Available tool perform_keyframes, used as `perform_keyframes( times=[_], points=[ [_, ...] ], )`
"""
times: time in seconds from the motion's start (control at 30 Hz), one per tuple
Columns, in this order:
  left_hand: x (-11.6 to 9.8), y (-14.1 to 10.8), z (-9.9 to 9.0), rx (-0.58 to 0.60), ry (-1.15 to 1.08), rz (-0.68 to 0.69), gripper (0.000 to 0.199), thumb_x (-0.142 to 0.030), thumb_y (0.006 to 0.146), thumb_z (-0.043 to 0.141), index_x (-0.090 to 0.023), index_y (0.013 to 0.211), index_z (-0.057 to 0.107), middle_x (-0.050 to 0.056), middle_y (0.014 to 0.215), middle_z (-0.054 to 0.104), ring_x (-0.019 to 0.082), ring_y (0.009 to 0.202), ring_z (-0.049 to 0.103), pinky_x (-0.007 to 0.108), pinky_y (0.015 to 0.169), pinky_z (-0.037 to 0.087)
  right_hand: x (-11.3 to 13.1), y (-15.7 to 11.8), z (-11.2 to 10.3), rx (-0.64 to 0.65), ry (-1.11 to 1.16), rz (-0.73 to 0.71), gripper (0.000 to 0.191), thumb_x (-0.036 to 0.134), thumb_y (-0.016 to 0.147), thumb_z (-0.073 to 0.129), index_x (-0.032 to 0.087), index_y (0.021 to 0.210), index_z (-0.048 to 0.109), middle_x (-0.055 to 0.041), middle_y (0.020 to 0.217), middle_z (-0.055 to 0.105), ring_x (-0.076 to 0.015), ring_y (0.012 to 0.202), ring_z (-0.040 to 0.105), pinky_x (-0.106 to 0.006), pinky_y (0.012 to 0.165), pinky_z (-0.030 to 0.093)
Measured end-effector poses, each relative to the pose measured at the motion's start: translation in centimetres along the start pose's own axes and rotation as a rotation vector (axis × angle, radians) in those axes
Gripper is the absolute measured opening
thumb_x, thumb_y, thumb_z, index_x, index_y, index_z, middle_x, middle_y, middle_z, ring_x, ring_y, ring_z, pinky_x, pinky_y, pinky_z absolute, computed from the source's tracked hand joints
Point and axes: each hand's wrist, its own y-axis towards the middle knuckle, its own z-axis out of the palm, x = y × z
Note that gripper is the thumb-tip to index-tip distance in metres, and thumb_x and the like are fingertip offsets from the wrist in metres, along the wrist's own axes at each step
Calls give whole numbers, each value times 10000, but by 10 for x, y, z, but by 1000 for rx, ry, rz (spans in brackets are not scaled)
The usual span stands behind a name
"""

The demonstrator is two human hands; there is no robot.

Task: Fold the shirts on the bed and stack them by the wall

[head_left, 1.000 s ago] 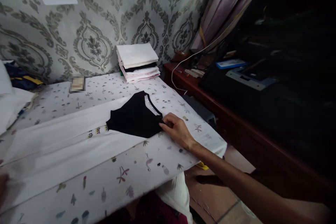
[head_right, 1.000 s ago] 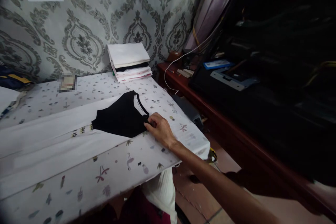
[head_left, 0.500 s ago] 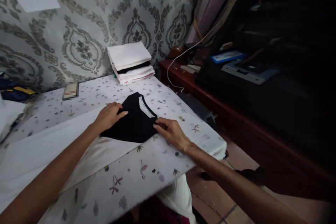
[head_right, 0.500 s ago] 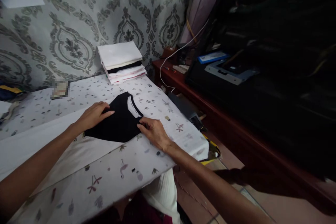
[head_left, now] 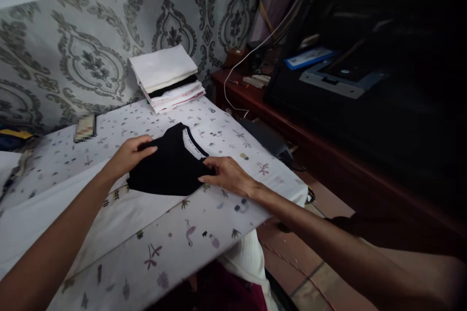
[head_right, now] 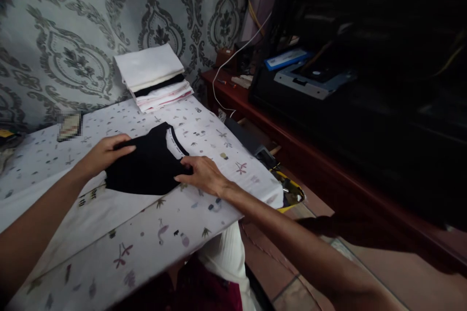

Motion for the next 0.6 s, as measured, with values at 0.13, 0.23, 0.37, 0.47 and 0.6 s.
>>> perform_keyframes(
  times=[0.13,0.23,0.37,0.47,0.6],
  points=[
    [0,4,-12,-169,-162,-20,440,-625,691,676,-218,826,575,-14,736,611,166,670,544,270,609,437,-2,7,-3,3,-27,30,113,282,764,734,214,832,674,44,691,565,-120,643,494,-253,612,341],
    [20,17,-9,-98,-37,-19,431,-631,667,657,-216,708,550,-22,650,549,163,648,501,275,614,415,-6,12,-2,-27,-32,48,92,206,772,696,215,862,684,34,750,592,-120,667,511,-255,640,362],
    [43,27,1,-89,104,19,406,-629,724,572,-224,721,550,-24,670,540,170,670,493,284,660,410,-8,12,-1,-73,6,43,228,169,782,655,216,1004,682,22,807,616,-117,679,525,-253,653,385],
    [47,29,5,-109,168,48,392,-622,758,528,-230,751,548,-23,681,547,175,682,496,284,673,407,-7,8,-3,-83,75,16,302,130,815,562,211,1094,645,44,722,602,-114,640,524,-252,650,394],
    [46,30,8,-121,282,79,347,-580,799,479,-243,786,560,-14,735,607,193,733,540,287,703,402,-7,3,-6,-96,161,21,347,92,806,494,212,1111,607,79,623,555,-111,574,531,-248,634,404]
  ],
)
